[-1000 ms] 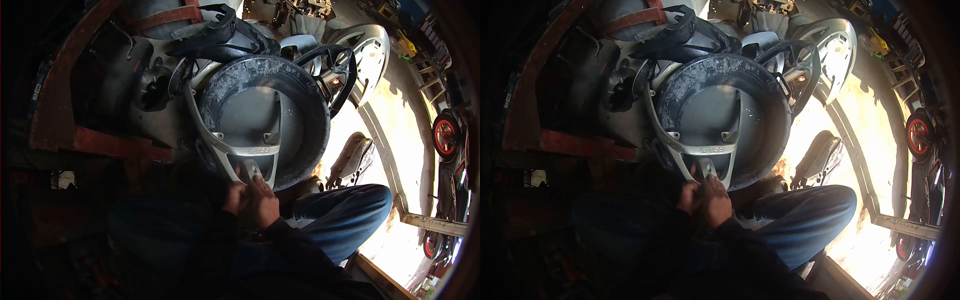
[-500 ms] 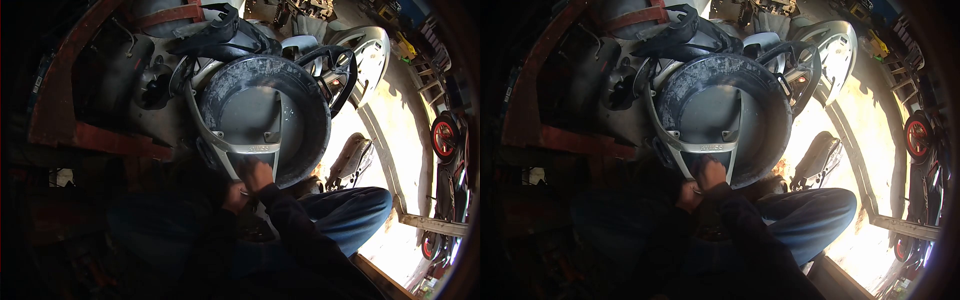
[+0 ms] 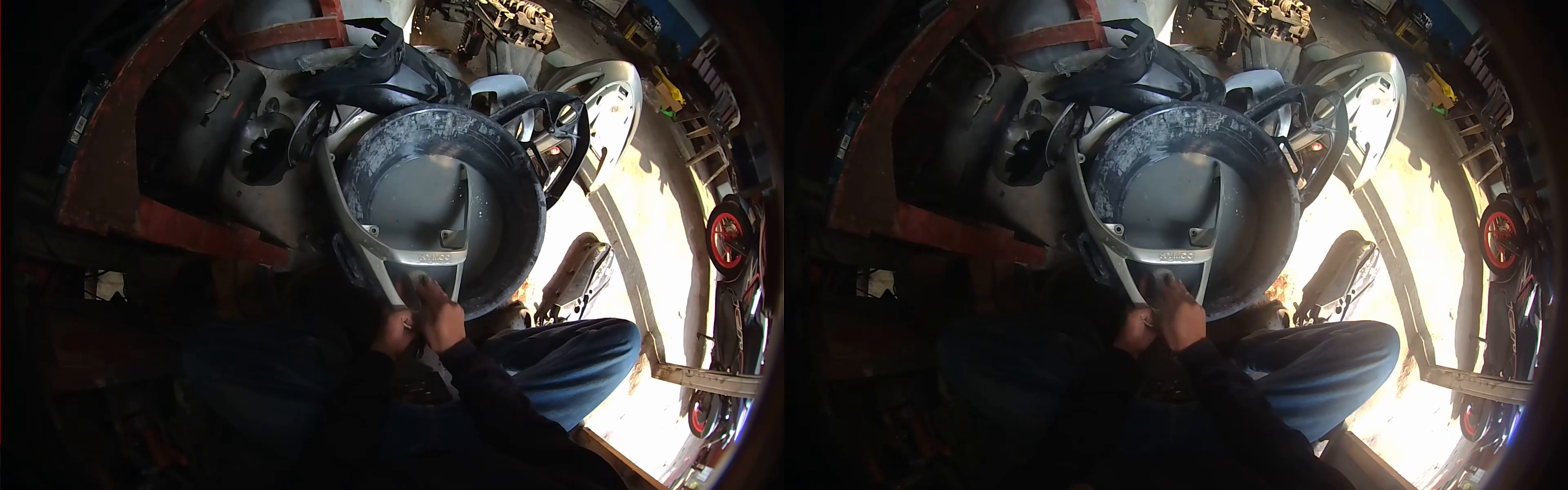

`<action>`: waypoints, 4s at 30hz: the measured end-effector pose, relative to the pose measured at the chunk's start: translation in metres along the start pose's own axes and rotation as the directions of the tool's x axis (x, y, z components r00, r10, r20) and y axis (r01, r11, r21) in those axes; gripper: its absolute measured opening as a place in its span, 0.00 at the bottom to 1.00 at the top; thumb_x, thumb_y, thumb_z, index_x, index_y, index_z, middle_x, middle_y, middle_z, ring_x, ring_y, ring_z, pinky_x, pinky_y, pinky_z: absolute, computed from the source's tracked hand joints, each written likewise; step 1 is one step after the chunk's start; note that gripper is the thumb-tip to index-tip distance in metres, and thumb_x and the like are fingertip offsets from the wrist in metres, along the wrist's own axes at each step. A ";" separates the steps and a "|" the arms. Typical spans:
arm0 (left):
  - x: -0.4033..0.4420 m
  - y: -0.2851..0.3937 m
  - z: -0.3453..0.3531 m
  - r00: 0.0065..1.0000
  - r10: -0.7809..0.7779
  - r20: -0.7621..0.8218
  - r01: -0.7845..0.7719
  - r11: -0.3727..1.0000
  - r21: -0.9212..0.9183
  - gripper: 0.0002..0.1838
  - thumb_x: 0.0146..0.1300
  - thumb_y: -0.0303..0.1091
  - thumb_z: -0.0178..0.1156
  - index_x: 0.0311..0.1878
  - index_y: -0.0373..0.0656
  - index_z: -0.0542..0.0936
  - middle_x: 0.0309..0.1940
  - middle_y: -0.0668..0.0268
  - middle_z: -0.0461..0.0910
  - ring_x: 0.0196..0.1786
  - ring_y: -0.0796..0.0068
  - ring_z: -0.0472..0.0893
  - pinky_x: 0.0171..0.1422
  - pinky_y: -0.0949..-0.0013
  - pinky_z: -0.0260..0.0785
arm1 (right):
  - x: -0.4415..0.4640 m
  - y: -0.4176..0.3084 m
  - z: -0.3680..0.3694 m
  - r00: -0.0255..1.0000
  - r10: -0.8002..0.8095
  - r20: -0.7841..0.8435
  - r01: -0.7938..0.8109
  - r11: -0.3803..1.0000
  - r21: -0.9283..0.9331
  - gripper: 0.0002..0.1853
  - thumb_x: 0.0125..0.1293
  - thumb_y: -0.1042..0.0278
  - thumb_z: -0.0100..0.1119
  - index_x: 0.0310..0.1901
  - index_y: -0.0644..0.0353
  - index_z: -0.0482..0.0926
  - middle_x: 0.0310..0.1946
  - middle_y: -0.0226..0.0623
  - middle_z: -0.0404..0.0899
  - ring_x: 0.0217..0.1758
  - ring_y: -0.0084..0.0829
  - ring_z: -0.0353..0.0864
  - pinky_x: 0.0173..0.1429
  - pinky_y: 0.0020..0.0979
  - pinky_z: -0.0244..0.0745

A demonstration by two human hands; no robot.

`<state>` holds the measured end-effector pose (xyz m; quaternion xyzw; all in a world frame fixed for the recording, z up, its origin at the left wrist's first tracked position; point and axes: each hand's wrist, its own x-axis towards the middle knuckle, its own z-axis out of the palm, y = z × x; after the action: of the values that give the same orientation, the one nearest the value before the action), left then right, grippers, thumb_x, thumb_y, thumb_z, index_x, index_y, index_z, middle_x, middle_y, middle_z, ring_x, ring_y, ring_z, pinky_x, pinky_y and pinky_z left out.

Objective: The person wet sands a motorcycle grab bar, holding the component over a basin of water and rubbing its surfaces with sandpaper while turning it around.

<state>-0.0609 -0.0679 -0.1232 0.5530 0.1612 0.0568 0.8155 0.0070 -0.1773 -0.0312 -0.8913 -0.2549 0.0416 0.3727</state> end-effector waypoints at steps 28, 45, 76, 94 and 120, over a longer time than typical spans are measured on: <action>0.001 0.029 0.009 0.933 -0.337 0.128 0.339 0.698 -0.631 0.47 0.51 0.22 0.45 0.79 0.58 0.51 0.55 0.61 0.75 0.54 0.68 0.78 0.61 0.66 0.69 | -0.049 -0.020 0.002 0.999 -0.041 -0.001 0.040 0.970 -0.240 0.24 0.64 0.70 0.53 0.62 0.69 0.71 0.63 0.59 0.71 0.69 0.54 0.68 0.74 0.47 0.60; 0.012 0.076 0.029 0.933 -0.338 0.123 0.320 0.622 -0.715 0.22 0.70 0.47 0.52 0.60 0.43 0.75 0.54 0.61 0.79 0.57 0.62 0.78 0.64 0.57 0.70 | -0.054 -0.037 -0.019 0.990 -0.122 -0.076 0.122 0.992 0.004 0.23 0.61 0.81 0.51 0.59 0.67 0.75 0.64 0.61 0.69 0.72 0.53 0.66 0.75 0.44 0.61; 0.017 0.080 0.072 0.934 -0.355 0.042 0.252 0.570 -0.782 0.39 0.66 0.74 0.42 0.66 0.51 0.69 0.60 0.62 0.75 0.62 0.61 0.74 0.67 0.54 0.66 | -0.004 -0.021 -0.047 0.976 -0.167 -0.137 0.169 0.986 0.003 0.21 0.55 0.81 0.52 0.53 0.70 0.78 0.57 0.57 0.77 0.65 0.54 0.74 0.71 0.46 0.67; 0.015 0.069 0.059 0.945 -0.325 0.025 0.210 0.550 -0.808 0.45 0.61 0.79 0.41 0.67 0.52 0.68 0.62 0.60 0.73 0.66 0.60 0.72 0.72 0.52 0.61 | 0.040 -0.002 -0.025 0.980 -0.107 0.168 0.113 0.993 -0.026 0.13 0.59 0.71 0.56 0.46 0.59 0.82 0.50 0.47 0.81 0.45 0.48 0.84 0.43 0.44 0.81; 0.007 0.078 0.053 0.869 -0.495 0.007 0.337 0.580 -0.742 0.29 0.69 0.56 0.54 0.65 0.47 0.72 0.60 0.64 0.76 0.64 0.64 0.74 0.67 0.58 0.66 | 0.028 0.012 0.000 0.989 -0.122 0.081 0.123 0.992 -0.005 0.17 0.59 0.73 0.55 0.51 0.59 0.82 0.51 0.54 0.80 0.53 0.53 0.81 0.53 0.46 0.79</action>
<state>-0.0301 -0.0830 -0.0354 0.1242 0.3324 -0.0227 0.9346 0.0361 -0.1710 -0.0358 -0.8734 -0.3242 0.0532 0.3594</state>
